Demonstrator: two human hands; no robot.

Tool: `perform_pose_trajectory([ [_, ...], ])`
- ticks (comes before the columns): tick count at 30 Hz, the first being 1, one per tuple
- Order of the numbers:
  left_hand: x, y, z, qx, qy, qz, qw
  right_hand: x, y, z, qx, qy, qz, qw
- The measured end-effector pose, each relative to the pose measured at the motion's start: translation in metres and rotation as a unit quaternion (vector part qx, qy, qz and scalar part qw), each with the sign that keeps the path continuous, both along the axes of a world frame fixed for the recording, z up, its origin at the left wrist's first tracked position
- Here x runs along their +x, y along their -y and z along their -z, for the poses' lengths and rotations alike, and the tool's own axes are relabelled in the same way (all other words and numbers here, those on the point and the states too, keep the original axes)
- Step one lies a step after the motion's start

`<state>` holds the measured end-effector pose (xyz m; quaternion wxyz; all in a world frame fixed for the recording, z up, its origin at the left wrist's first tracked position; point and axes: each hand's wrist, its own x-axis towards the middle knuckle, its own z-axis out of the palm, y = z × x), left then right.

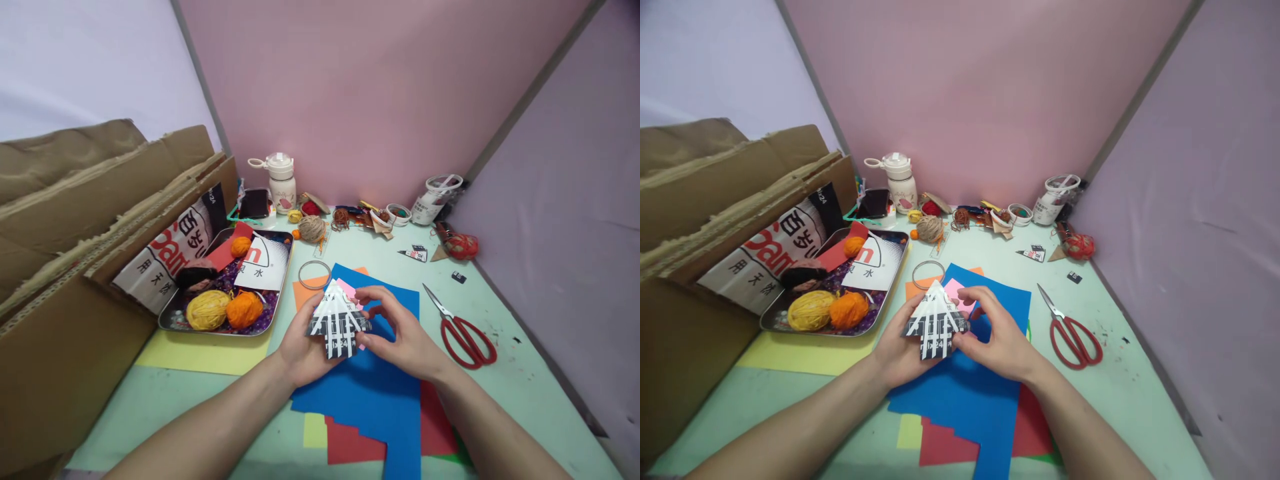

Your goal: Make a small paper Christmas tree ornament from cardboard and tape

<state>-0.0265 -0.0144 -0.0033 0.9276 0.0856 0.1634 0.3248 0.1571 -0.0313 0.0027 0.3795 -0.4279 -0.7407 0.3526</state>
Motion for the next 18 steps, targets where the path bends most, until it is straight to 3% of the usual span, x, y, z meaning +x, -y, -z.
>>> perform_pose_trajectory([
  [8,-0.0047,-0.0036,-0.002,-0.064,-0.03,-0.064,0.995,-0.0018,-0.0011,-0.0007,0.068,0.0,0.019,0.998],
  [13,-0.006,-0.004,0.0011,-0.066,-0.028,-0.054,0.996,-0.0019,-0.0017,0.0029,0.12,0.011,0.041,0.992],
  [18,-0.0055,-0.002,-0.0016,-0.046,-0.027,-0.042,0.998,-0.0008,-0.0022,0.0038,0.09,-0.003,0.062,0.994],
])
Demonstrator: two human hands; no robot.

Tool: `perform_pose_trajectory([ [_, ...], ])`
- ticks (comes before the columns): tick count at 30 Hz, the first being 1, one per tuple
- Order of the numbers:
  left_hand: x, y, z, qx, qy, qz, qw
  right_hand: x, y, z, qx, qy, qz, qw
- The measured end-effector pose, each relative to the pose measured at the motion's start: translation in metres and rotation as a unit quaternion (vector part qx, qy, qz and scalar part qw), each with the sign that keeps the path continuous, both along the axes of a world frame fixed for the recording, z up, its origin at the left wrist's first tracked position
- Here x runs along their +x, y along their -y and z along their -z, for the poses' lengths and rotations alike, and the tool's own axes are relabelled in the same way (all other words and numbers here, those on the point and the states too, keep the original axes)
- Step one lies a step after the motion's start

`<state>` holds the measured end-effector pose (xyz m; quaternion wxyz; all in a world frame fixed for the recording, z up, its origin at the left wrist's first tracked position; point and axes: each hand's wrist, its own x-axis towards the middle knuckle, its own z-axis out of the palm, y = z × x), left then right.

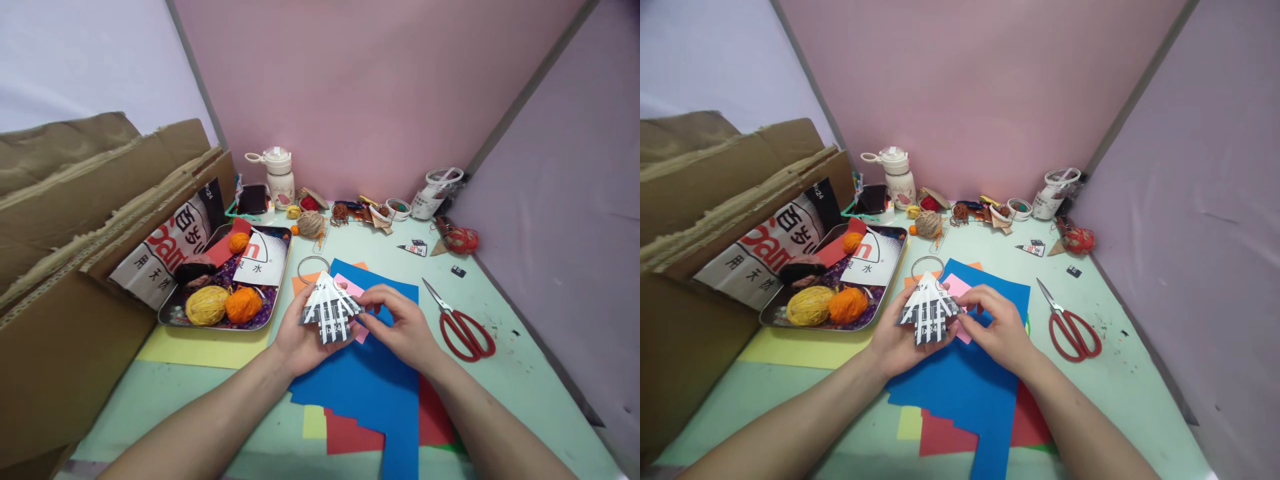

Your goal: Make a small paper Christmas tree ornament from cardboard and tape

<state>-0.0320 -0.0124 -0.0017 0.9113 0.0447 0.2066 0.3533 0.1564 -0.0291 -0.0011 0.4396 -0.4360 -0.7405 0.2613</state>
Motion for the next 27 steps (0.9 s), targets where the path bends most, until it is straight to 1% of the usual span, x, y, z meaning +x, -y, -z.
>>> perform_pose_trajectory([
  [3,0.0,0.001,-0.003,0.013,-0.004,-0.004,1.0,-0.001,0.0,0.0,-0.049,-0.002,0.007,0.999],
  [7,0.0,0.001,-0.003,0.01,-0.012,-0.006,1.0,0.0,-0.001,0.0,-0.101,0.01,0.026,0.995],
  [10,0.001,0.001,-0.004,0.006,-0.017,-0.011,1.0,0.005,-0.002,-0.002,-0.135,0.012,-0.001,0.991],
  [12,0.002,0.001,-0.005,0.009,-0.023,-0.011,1.0,0.009,-0.003,-0.006,-0.139,-0.007,-0.017,0.99],
  [14,0.004,0.002,-0.005,0.018,-0.022,0.0,1.0,0.012,-0.002,-0.009,-0.104,-0.028,-0.011,0.994],
  [16,0.006,0.005,-0.005,0.028,-0.017,0.02,0.999,0.011,0.0,-0.013,-0.041,-0.031,0.009,0.999],
  [18,0.009,0.008,-0.003,0.038,-0.029,0.03,0.998,0.008,0.003,-0.014,0.019,-0.009,0.026,0.999],
  [20,0.013,0.012,0.0,0.047,-0.062,0.026,0.997,0.003,0.005,-0.014,0.059,0.024,0.034,0.997],
  [23,0.017,0.016,0.003,0.057,-0.107,0.019,0.992,-0.001,0.008,-0.01,0.091,0.067,0.03,0.993],
  [27,0.02,0.018,0.003,0.061,-0.122,0.014,0.991,-0.002,0.008,-0.005,0.109,0.104,0.029,0.988],
])
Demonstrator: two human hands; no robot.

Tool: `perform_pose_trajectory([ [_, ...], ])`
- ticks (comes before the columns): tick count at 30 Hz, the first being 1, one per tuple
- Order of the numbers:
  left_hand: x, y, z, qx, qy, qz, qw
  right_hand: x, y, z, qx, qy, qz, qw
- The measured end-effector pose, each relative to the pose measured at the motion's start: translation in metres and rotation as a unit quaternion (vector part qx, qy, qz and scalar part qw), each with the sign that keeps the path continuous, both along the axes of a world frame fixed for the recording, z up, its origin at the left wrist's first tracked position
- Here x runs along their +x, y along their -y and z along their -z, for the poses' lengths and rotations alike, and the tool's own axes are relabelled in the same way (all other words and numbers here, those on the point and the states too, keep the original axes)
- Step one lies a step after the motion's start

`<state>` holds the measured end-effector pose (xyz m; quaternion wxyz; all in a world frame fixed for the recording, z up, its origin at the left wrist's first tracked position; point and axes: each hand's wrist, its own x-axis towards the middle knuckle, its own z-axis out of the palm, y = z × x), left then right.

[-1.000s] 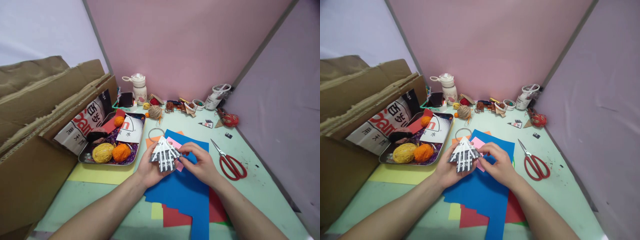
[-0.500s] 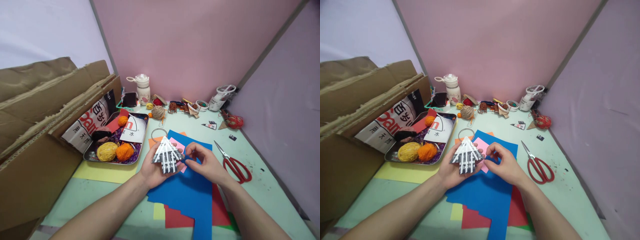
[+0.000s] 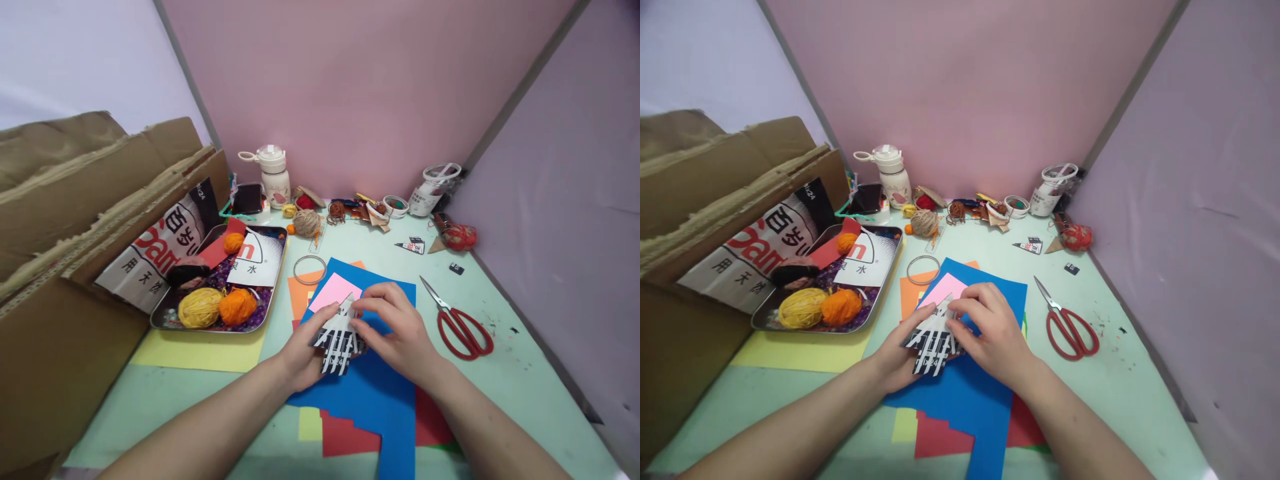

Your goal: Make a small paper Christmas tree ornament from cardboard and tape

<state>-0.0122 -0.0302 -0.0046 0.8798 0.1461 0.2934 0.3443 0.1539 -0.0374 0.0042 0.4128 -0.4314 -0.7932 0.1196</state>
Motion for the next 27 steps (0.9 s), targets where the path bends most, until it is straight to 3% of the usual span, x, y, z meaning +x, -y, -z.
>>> perform_pose_trajectory([
  [16,-0.0001,0.0006,0.0052,0.032,-0.061,-0.065,0.996,-0.0001,-0.0025,0.0061,0.013,0.068,-0.007,0.998],
  [27,0.0001,0.0005,0.0029,0.036,-0.057,-0.074,0.995,-0.0008,-0.003,0.0091,0.027,0.07,0.008,0.997],
])
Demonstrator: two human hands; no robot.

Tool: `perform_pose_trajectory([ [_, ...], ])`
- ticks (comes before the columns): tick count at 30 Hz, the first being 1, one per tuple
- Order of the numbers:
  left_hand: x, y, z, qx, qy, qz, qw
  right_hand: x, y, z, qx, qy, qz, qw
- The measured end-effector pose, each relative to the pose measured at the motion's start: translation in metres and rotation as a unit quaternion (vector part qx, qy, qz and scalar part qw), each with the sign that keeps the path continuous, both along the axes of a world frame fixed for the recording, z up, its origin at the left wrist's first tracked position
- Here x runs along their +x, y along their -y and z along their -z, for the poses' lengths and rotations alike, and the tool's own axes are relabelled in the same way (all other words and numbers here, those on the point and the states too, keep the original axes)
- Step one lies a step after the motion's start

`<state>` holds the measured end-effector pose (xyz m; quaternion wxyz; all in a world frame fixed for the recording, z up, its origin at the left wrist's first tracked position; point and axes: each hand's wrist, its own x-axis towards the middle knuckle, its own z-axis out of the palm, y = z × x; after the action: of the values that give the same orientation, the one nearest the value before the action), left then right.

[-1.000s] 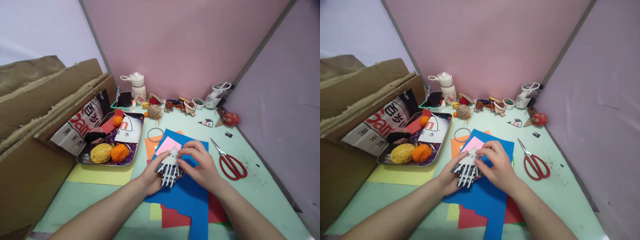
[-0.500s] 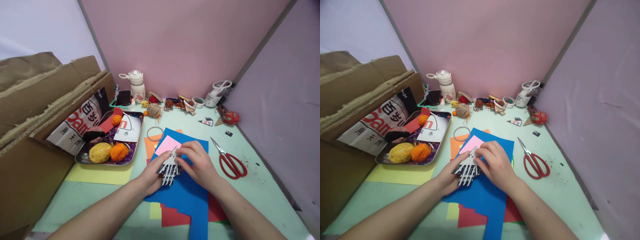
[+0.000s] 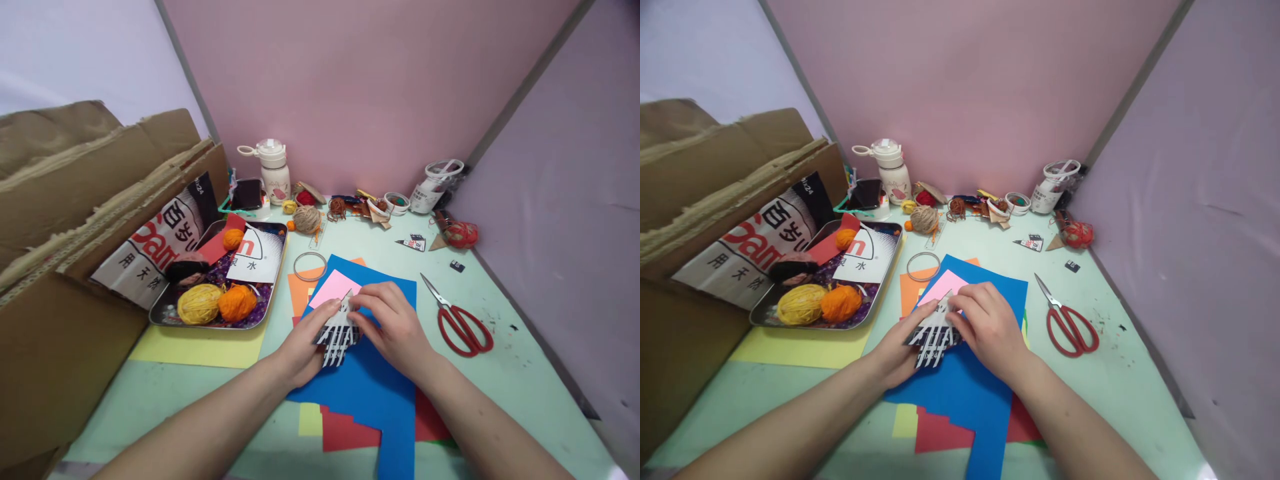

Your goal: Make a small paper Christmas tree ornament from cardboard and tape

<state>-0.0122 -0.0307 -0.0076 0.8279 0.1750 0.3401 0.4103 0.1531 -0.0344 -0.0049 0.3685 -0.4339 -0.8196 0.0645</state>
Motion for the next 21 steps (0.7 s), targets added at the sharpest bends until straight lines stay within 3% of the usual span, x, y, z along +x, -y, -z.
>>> perform_pose_trajectory([
  [9,-0.0004,-0.0002,-0.0004,0.012,-0.018,0.012,1.0,-0.0005,0.0004,0.0005,-0.002,-0.015,-0.001,1.0],
  [17,0.0017,0.0036,-0.0073,0.147,-0.083,0.034,0.985,0.0001,0.0021,0.0008,0.036,-0.024,0.032,0.999],
  [21,0.0025,0.0041,-0.008,0.167,-0.111,0.043,0.979,0.0,0.0031,0.0014,0.054,-0.006,0.041,0.998],
])
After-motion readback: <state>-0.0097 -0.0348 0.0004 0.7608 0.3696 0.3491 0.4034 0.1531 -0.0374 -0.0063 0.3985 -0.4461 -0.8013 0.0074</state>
